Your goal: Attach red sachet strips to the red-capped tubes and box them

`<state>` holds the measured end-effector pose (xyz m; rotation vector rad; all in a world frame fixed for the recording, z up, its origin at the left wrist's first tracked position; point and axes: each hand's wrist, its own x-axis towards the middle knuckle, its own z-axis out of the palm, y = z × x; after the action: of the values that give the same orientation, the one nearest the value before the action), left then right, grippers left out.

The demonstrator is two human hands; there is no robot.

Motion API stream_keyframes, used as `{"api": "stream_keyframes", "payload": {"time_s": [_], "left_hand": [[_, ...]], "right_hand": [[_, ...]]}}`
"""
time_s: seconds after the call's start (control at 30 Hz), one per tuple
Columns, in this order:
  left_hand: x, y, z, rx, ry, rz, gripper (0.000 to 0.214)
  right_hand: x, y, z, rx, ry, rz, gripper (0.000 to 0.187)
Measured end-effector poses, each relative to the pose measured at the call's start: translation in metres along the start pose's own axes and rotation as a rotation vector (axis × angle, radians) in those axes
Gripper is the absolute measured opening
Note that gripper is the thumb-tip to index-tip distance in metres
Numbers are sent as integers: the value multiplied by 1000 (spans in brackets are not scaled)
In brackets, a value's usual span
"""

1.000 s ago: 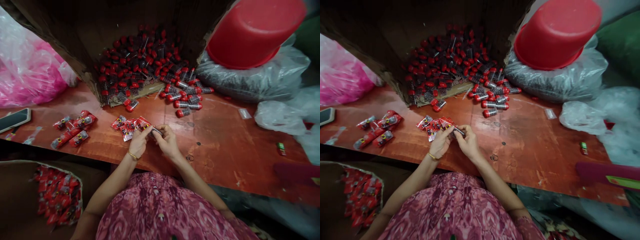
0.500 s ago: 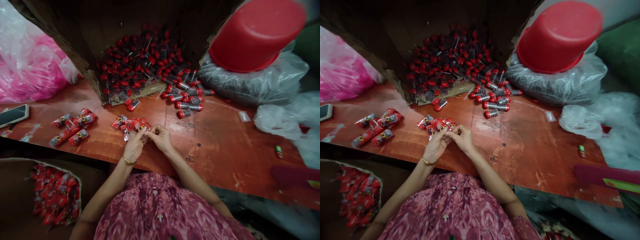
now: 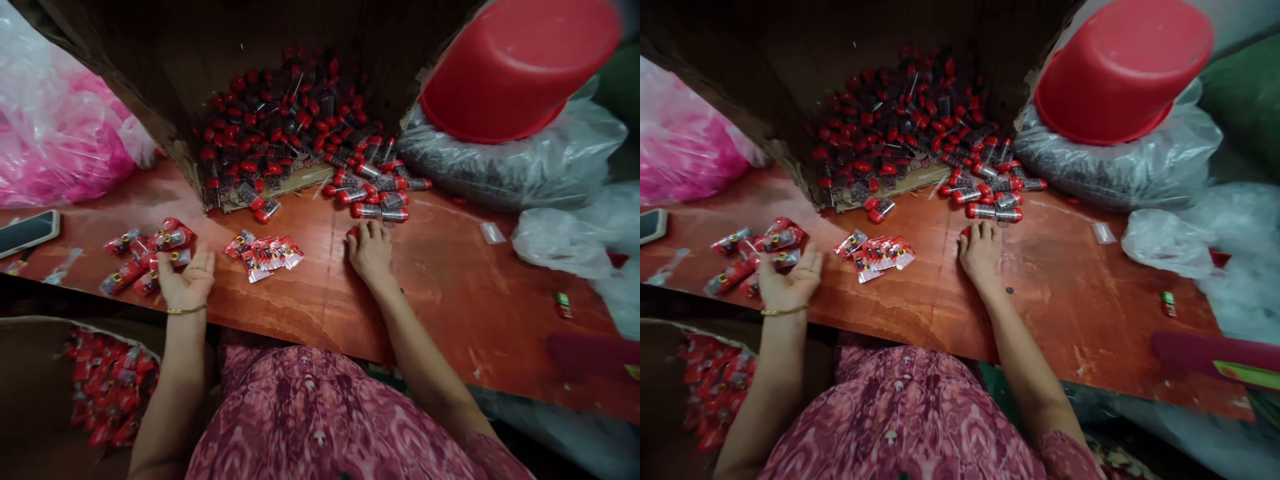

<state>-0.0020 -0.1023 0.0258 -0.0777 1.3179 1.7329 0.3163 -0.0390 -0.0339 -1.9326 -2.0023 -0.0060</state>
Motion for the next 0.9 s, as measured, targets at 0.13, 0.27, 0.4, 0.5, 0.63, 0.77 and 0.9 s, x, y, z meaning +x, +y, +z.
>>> {"api": "stream_keyframes", "payload": {"time_s": [0.13, 0.27, 0.4, 0.5, 0.63, 0.77, 0.9], "left_hand": [[-30, -48, 26, 424, -238, 110, 24], [-31, -81, 44, 1072, -551, 631, 22], [-11, -91, 46, 1373, -606, 819, 11], [-6, -91, 46, 1423, -610, 846, 13], [-19, -87, 49, 1414, -578, 876, 18], [-40, -82, 52, 1357, -617, 868, 24], [-58, -78, 53, 1214, -632, 821, 26]], "right_hand": [[-30, -22, 2, -14, -22, -17, 49], [-45, -28, 6, 17, 1, 18, 53], [-46, -24, 7, 72, 45, 7, 49], [-44, -27, -1, 131, 73, -12, 41], [-43, -42, -16, 433, 57, -70, 33], [-42, -71, -17, 965, -121, 22, 34], [-37, -90, -15, 1299, -110, 148, 34]]}}
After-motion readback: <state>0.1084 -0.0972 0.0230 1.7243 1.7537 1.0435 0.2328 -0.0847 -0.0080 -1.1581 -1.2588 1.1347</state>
